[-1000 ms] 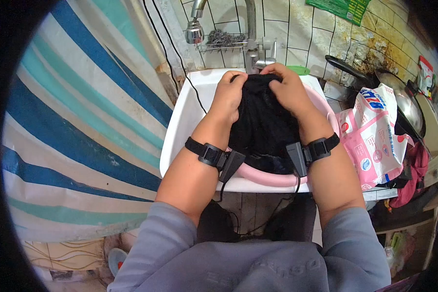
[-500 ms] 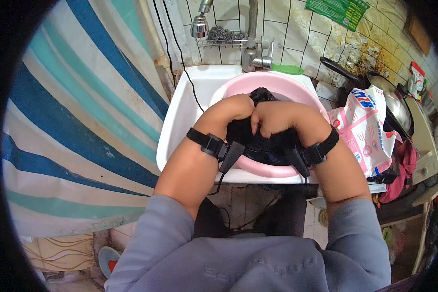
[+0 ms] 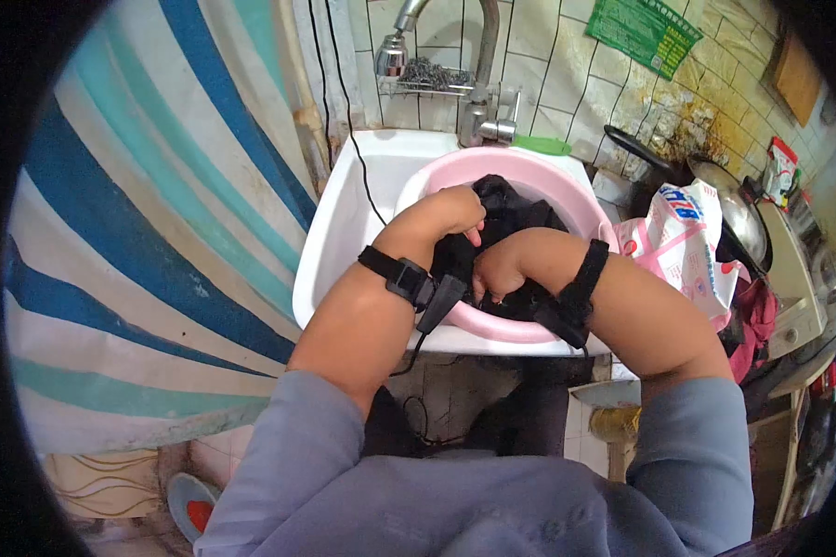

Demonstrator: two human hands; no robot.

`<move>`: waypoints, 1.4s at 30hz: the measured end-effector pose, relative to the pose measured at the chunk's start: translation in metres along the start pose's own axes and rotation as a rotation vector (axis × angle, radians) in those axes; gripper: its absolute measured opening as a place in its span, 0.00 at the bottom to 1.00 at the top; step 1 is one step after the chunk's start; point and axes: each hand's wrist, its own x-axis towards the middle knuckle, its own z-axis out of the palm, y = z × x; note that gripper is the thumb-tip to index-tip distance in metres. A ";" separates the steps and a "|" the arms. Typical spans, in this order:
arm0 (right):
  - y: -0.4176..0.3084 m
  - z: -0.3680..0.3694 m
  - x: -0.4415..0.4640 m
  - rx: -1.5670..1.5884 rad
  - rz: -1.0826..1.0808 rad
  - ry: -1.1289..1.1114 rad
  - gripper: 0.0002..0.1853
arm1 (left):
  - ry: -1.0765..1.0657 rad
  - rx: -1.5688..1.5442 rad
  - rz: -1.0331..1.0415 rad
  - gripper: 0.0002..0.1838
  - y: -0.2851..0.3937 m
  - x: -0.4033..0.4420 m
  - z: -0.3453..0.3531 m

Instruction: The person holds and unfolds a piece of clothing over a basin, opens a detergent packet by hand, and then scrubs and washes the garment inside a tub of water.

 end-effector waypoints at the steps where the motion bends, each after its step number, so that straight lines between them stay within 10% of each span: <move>1: 0.002 -0.003 -0.004 0.068 -0.010 0.057 0.23 | 0.010 -0.006 0.013 0.13 -0.004 0.008 -0.001; 4: 0.015 -0.013 -0.028 0.308 0.032 0.330 0.20 | 0.078 0.039 0.223 0.18 -0.033 0.067 0.001; 6: 0.025 -0.023 -0.045 0.399 0.071 0.436 0.18 | 0.412 0.743 0.551 0.21 -0.046 0.123 -0.001; 8: 0.024 -0.036 -0.068 1.005 0.450 0.897 0.17 | 0.412 0.171 0.254 0.32 -0.014 0.043 -0.003; 11: 0.079 -0.031 -0.061 1.815 -0.024 1.296 0.14 | 0.437 -0.290 0.238 0.37 -0.015 0.050 -0.007; 18: 0.105 -0.024 -0.032 2.570 -0.234 1.529 0.08 | 0.245 -0.393 0.350 0.25 -0.016 0.037 0.006; 30: 0.039 -0.034 -0.035 1.776 -0.514 1.615 0.23 | 0.176 -1.364 0.505 0.18 0.004 0.019 0.006; 42: -0.014 -0.038 -0.034 0.602 0.056 1.736 0.15 | 0.062 -1.579 0.506 0.26 0.002 0.020 0.010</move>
